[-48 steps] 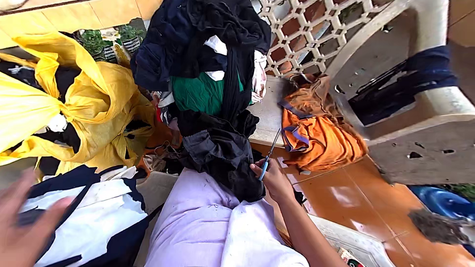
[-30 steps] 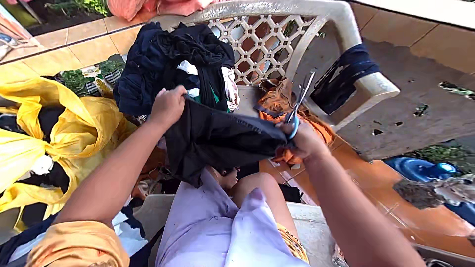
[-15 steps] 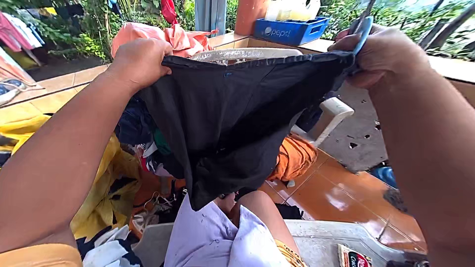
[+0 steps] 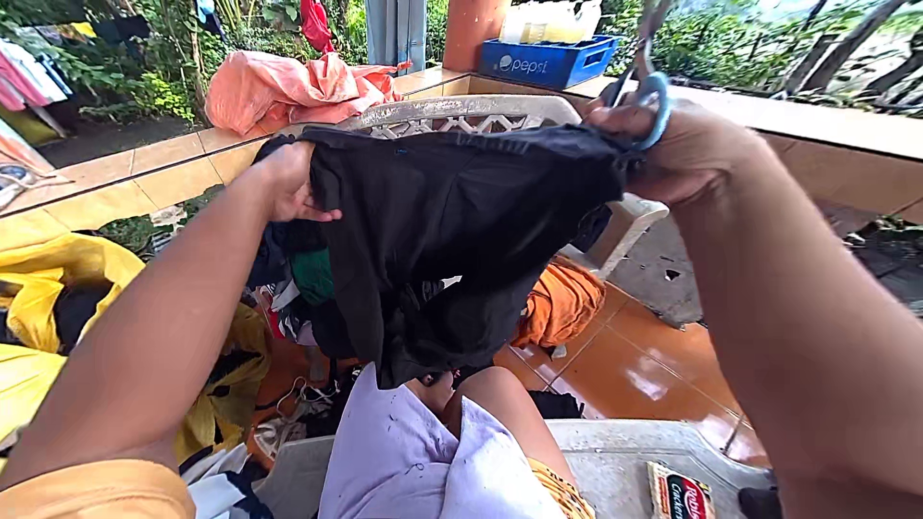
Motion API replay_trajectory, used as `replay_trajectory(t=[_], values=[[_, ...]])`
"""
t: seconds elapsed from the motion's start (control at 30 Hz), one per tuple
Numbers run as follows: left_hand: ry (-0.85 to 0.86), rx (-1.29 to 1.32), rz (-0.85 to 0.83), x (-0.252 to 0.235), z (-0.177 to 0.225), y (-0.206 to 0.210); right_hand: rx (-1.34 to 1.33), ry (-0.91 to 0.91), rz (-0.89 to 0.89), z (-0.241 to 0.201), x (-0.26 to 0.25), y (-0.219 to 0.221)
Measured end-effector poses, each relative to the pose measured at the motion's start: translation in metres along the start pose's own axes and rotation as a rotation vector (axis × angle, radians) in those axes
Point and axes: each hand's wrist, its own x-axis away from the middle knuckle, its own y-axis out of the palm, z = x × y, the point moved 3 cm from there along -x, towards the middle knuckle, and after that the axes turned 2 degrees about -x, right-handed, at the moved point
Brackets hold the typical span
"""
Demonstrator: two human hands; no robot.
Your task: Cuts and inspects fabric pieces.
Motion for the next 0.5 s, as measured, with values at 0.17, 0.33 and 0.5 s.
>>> replay_trajectory(t=[0.17,0.33,0.5], values=[[0.176,0.5,-0.358,-0.017,-0.022,0.02,-0.13,0.06,0.004,0.023,0.007,0.026],[0.847,1.109,-0.257,0.027,-0.009,0.029,-0.178,-0.136,-0.072,0.021,0.031,0.071],[0.475,1.55,-0.156,0.041,-0.137,0.128,-0.099,-0.156,-0.235,0.061,0.071,0.105]])
